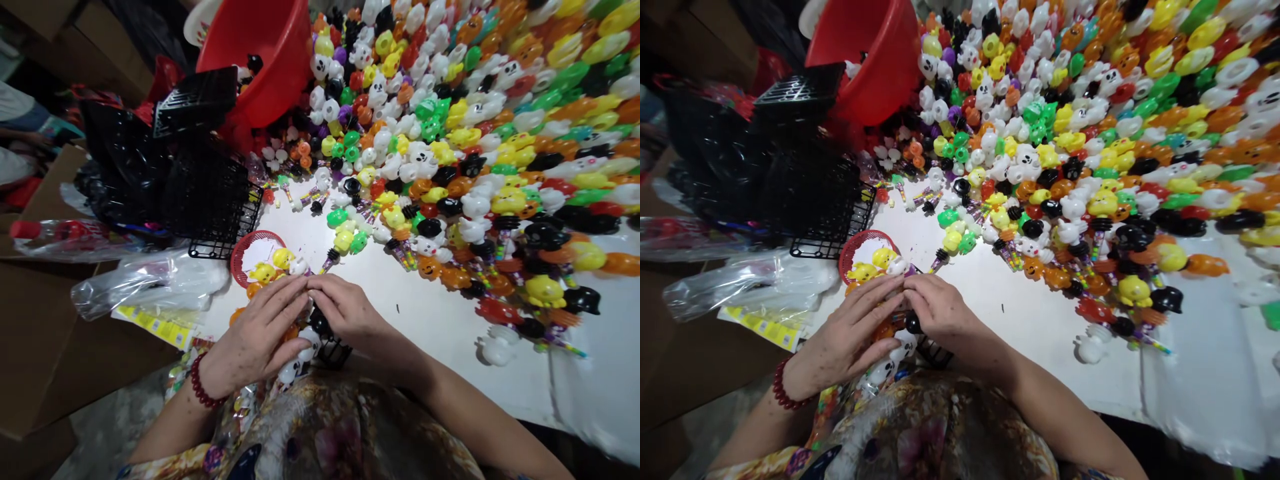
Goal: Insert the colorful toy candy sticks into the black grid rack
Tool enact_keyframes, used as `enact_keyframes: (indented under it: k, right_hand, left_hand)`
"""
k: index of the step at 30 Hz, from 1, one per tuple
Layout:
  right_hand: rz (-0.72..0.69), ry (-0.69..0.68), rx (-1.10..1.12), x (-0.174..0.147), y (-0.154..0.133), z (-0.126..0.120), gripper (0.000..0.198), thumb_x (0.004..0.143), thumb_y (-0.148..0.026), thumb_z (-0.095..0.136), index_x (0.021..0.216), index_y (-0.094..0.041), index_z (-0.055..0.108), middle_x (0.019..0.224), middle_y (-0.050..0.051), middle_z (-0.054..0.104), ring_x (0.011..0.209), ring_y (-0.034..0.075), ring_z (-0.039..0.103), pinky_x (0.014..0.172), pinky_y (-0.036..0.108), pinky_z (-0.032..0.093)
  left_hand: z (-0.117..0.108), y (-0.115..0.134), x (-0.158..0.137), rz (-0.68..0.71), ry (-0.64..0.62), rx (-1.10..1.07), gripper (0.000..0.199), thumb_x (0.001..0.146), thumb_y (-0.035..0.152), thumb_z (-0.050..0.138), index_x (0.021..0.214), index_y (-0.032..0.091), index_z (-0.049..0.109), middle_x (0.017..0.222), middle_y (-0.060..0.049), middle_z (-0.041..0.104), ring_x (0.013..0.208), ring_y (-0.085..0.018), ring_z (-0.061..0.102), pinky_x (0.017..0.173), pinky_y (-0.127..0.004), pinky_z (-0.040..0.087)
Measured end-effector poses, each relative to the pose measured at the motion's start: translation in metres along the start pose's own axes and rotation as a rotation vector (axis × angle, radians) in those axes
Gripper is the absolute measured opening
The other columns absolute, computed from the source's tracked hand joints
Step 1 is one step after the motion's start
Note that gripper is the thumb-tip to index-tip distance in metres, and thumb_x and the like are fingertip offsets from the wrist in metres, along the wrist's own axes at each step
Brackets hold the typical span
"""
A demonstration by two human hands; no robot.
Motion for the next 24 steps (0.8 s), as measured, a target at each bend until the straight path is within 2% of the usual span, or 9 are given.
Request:
enact_keyframes:
  k: [3, 6, 8, 11, 15, 19, 22, 24]
  right_hand:
    - [0.069, 0.078, -0.04, 0.003, 0.018, -0.016, 0.028, 0.098, -0.025, 0.045, 0.114, -0.022, 0.067, 0.109, 0.007, 0.073, 0.1, 0.018, 0.068, 0.091, 0.033, 0.053]
    - [0.13, 0.15, -0.235, 0.009, 0.039, -0.032, 0.029, 0.098, -0.026, 0.046, 0.116, -0.022, 0.068, 0.115, 0.009, 0.073, 0.105, 0.021, 0.067, 0.096, 0.036, 0.051]
    - [0.189, 0.087, -0.392, 0.015, 0.051, -0.031, 0.03, 0.098, -0.027, 0.047, 0.12, -0.022, 0.067, 0.117, 0.01, 0.072, 0.105, 0.023, 0.068, 0.094, 0.037, 0.051]
    - [0.242, -0.069, -0.621, 0.023, 0.056, -0.017, 0.032, 0.101, -0.032, 0.045, 0.125, -0.022, 0.063, 0.109, 0.013, 0.072, 0.095, 0.024, 0.069, 0.081, 0.033, 0.052]
    - [0.29, -0.133, -0.807, 0.025, 0.053, -0.005, 0.028, 0.101, -0.038, 0.044, 0.11, -0.021, 0.065, 0.097, 0.014, 0.07, 0.084, 0.025, 0.069, 0.067, 0.03, 0.047]
    - [0.344, -0.04, -0.781, 0.021, 0.058, -0.013, 0.017, 0.099, -0.029, 0.048, 0.1, -0.021, 0.063, 0.096, 0.013, 0.07, 0.083, 0.024, 0.068, 0.067, 0.029, 0.044]
    - [0.371, 0.078, -0.621, 0.014, 0.066, -0.022, 0.01, 0.093, -0.024, 0.051, 0.098, -0.021, 0.06, 0.09, 0.008, 0.071, 0.08, 0.022, 0.067, 0.069, 0.029, 0.044]
    - [0.406, 0.158, -0.479, 0.009, 0.072, -0.027, 0.013, 0.09, -0.025, 0.055, 0.101, -0.02, 0.057, 0.086, 0.006, 0.071, 0.075, 0.021, 0.066, 0.067, 0.029, 0.045]
  left_hand:
    - [-0.001, 0.0, 0.0, 0.006, 0.012, -0.005, 0.067, 0.091, 0.024, 0.06, 0.151, 0.017, 0.03, 0.148, -0.021, 0.047, 0.141, -0.032, 0.04, 0.11, -0.055, 0.044]
    - [0.0, 0.0, 0.001, 0.004, 0.008, -0.015, 0.069, 0.091, 0.025, 0.061, 0.152, 0.018, 0.029, 0.149, -0.021, 0.046, 0.142, -0.032, 0.039, 0.111, -0.056, 0.044]
    - [0.0, 0.001, 0.002, 0.004, 0.005, -0.015, 0.07, 0.091, 0.026, 0.062, 0.152, 0.019, 0.028, 0.149, -0.021, 0.046, 0.142, -0.033, 0.039, 0.111, -0.056, 0.043]
    - [0.001, 0.001, 0.002, 0.004, 0.01, -0.011, 0.071, 0.091, 0.026, 0.062, 0.153, 0.019, 0.028, 0.15, -0.02, 0.046, 0.141, -0.033, 0.04, 0.112, -0.055, 0.043]
    - [0.001, 0.001, 0.002, 0.009, 0.027, -0.016, 0.069, 0.092, 0.027, 0.06, 0.153, 0.02, 0.028, 0.15, -0.02, 0.046, 0.142, -0.032, 0.039, 0.111, -0.056, 0.043]
    - [0.002, 0.001, 0.001, 0.015, 0.029, -0.012, 0.066, 0.092, 0.027, 0.059, 0.151, 0.019, 0.031, 0.15, -0.019, 0.046, 0.143, -0.032, 0.037, 0.112, -0.057, 0.042]
    - [0.002, 0.001, 0.001, 0.022, 0.028, 0.003, 0.063, 0.093, 0.027, 0.058, 0.149, 0.017, 0.033, 0.149, -0.02, 0.046, 0.143, -0.032, 0.036, 0.112, -0.056, 0.043]
    - [0.002, 0.002, 0.001, 0.028, 0.024, 0.015, 0.062, 0.093, 0.027, 0.058, 0.148, 0.015, 0.034, 0.148, -0.021, 0.046, 0.143, -0.032, 0.036, 0.112, -0.056, 0.043]
Point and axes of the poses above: each hand's wrist, its own x-axis towards the middle knuckle, its own z-axis out of the palm, y = z × x, the point moved 6 cm from there along x, towards the middle knuckle
